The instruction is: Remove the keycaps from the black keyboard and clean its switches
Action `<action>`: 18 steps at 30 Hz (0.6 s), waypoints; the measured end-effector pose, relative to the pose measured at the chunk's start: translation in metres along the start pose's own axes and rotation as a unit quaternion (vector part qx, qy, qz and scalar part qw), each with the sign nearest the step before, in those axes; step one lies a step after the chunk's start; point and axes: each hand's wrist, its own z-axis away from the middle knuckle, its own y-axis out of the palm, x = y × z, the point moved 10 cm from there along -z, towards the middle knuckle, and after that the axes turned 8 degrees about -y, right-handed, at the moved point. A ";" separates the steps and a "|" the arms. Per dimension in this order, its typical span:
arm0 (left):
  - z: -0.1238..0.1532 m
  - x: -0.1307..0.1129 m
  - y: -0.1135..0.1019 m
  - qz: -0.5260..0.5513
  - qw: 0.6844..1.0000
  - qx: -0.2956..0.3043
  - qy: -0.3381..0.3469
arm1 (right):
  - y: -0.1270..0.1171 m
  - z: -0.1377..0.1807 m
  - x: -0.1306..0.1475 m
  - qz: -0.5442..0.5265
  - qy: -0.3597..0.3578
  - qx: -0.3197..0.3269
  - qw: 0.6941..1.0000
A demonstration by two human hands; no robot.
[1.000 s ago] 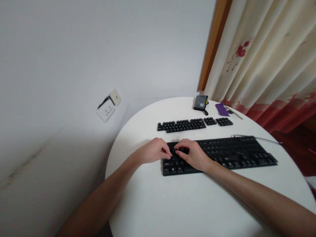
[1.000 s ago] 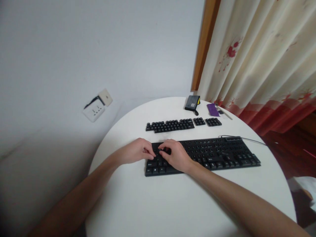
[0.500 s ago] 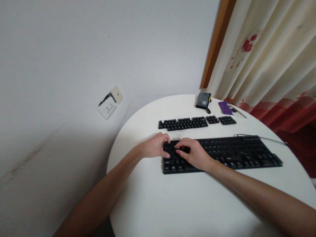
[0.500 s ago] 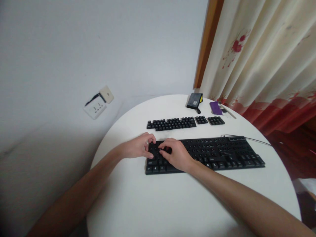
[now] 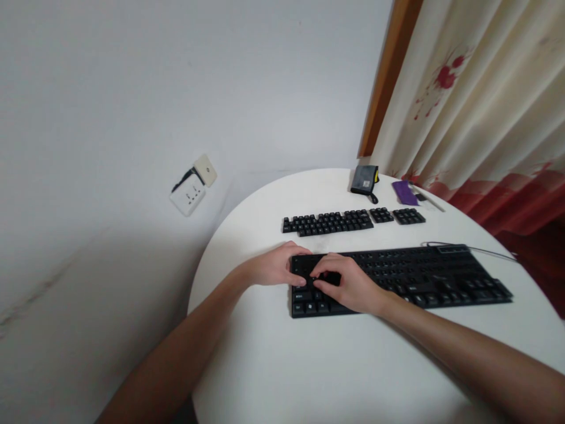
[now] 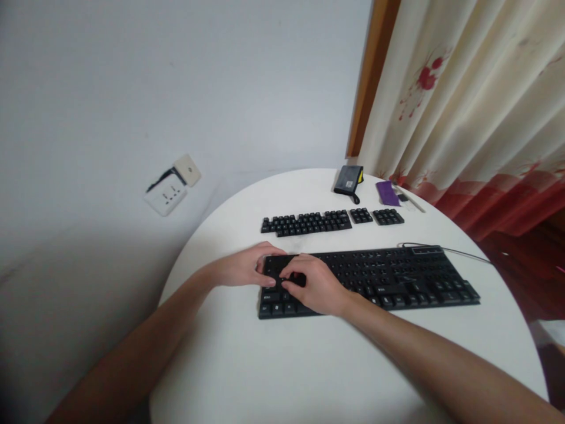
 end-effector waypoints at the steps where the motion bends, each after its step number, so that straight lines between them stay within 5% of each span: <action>1: 0.000 -0.001 -0.001 -0.004 1.000 -0.004 0.003 | 0.001 0.000 0.001 0.004 -0.004 0.005 1.000; 18: 0.001 0.000 -0.001 -0.015 1.000 -0.011 -0.005 | 0.006 0.000 0.008 0.034 -0.035 0.034 0.998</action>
